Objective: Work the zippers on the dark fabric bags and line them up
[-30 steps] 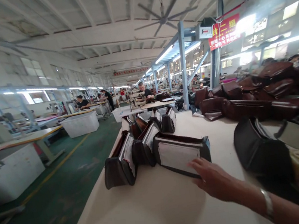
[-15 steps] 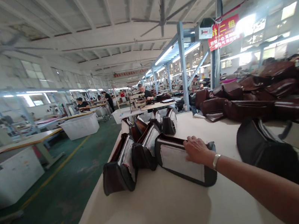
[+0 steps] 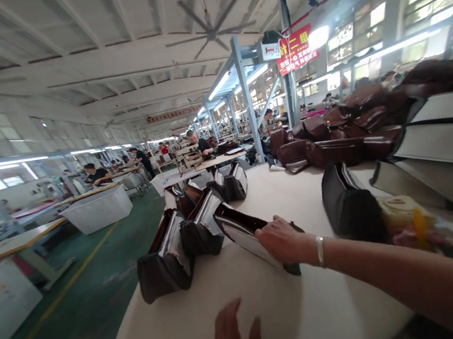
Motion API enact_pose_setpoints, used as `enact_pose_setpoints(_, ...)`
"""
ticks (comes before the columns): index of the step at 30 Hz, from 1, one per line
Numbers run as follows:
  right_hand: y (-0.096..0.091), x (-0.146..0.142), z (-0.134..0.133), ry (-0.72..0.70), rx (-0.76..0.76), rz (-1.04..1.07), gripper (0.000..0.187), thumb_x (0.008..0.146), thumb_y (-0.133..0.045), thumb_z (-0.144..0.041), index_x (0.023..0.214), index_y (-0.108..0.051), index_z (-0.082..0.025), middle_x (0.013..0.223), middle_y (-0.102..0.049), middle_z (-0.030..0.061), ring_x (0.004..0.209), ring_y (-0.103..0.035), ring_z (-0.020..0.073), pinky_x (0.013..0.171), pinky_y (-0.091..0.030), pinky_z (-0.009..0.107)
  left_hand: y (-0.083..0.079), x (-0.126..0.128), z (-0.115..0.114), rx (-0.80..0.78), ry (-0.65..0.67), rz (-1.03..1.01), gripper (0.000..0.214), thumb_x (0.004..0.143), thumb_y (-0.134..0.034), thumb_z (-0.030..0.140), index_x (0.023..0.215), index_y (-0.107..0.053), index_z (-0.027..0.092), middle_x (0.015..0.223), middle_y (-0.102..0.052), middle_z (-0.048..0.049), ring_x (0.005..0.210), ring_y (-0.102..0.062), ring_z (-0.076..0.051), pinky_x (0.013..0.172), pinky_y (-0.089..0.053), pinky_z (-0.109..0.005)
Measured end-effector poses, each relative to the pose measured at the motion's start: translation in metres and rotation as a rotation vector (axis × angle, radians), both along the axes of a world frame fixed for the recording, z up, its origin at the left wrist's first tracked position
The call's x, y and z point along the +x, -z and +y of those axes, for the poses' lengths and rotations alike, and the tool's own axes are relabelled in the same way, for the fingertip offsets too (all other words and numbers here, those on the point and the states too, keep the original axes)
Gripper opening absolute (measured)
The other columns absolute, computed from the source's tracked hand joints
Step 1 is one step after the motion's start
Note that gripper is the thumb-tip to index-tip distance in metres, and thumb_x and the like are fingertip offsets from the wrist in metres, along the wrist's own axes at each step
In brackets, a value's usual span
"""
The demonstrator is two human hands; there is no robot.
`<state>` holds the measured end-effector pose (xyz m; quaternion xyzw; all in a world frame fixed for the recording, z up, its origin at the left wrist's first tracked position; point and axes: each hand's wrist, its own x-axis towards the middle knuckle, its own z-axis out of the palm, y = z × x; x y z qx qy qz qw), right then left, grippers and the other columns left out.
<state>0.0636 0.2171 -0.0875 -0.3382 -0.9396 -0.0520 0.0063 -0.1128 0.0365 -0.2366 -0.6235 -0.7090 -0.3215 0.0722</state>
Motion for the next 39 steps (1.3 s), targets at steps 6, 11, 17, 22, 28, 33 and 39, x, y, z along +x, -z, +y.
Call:
enact_pose_setpoints(6,0.0,0.031,-0.067,-0.204,-0.084,0.063,0.021,0.076,-0.07,-0.017,0.097,-0.069,-0.011,0.091,-0.074,0.0158,0.09,-0.07,0.0301,0.092,-0.043,0.046,-0.094,0.05,0.052,-0.006,0.555,0.039,0.077,0.085,-0.07,0.03,0.149,-0.03,0.017,0.144,-0.052,-0.0188,0.136,-0.047,-0.033,0.113,-0.038,-0.052)
enact_pose_setpoints(11,-0.012,0.099,-0.071,-0.27,-0.192,0.122,0.025,0.084,-0.069,-0.042,0.091,-0.068,-0.018,0.081,-0.072,0.0069,0.079,-0.068,0.0246,0.087,-0.044,0.041,-0.108,0.077,0.07,-0.176,0.695,0.015,0.035,0.076,-0.081,0.037,0.101,-0.065,0.019,0.101,-0.069,-0.0076,0.097,-0.062,-0.028,0.089,-0.046,-0.04)
enact_pose_setpoints(17,-0.01,0.16,-0.035,-0.322,-0.187,0.228,0.06,0.075,-0.083,-0.048,0.123,-0.062,-0.019,0.113,-0.068,0.0097,0.108,-0.061,0.0284,0.097,-0.04,0.04,-0.108,0.096,0.079,-0.268,0.745,-0.01,0.038,0.068,-0.089,0.046,0.092,-0.074,0.022,0.094,-0.068,-0.0047,0.094,-0.056,-0.026,0.083,-0.035,-0.037)
enact_pose_setpoints(22,0.005,0.164,-0.018,-0.348,-0.266,0.373,0.033,0.08,-0.08,-0.047,0.089,-0.067,-0.018,0.084,-0.067,0.0034,0.084,-0.06,0.0211,0.087,-0.042,0.036,-0.135,0.101,0.09,-0.351,0.809,-0.041,0.016,0.08,-0.081,0.03,0.07,-0.073,0.019,0.074,-0.062,-0.0002,0.082,-0.054,-0.019,0.08,-0.034,-0.033)
enact_pose_setpoints(28,-0.008,0.162,-0.05,-0.261,-0.914,0.787,0.045,0.067,-0.088,-0.051,0.078,-0.062,-0.015,0.069,-0.053,-0.0061,0.062,-0.045,0.0094,0.056,-0.036,0.02,-0.195,0.101,0.064,-0.657,0.968,-0.489,0.013,0.083,-0.073,0.027,0.088,-0.075,0.015,0.091,-0.059,-0.0011,0.08,-0.055,-0.014,0.07,-0.041,-0.023)
enact_pose_setpoints(33,-0.012,0.166,-0.083,-0.198,-1.165,0.944,0.036,0.069,-0.09,-0.035,0.076,-0.062,-0.013,0.078,-0.058,-0.0021,0.067,-0.047,0.0097,0.058,-0.038,0.02,-0.195,0.112,0.038,-0.834,0.886,-0.792,0.028,0.076,-0.077,0.031,0.095,-0.07,0.012,0.082,-0.057,-0.0001,0.073,-0.049,-0.013,0.065,-0.039,-0.024)
enact_pose_setpoints(39,-0.011,0.17,-0.093,-0.14,-1.36,1.009,0.034,0.068,-0.09,-0.027,0.073,-0.059,-0.014,0.067,-0.053,-0.0056,0.058,-0.043,0.0074,0.05,-0.033,0.019,-0.184,0.119,0.037,-0.79,0.906,-0.842,0.019,0.076,-0.075,0.03,0.082,-0.07,0.012,0.082,-0.061,-0.0022,0.074,-0.052,-0.014,0.065,-0.039,-0.025)
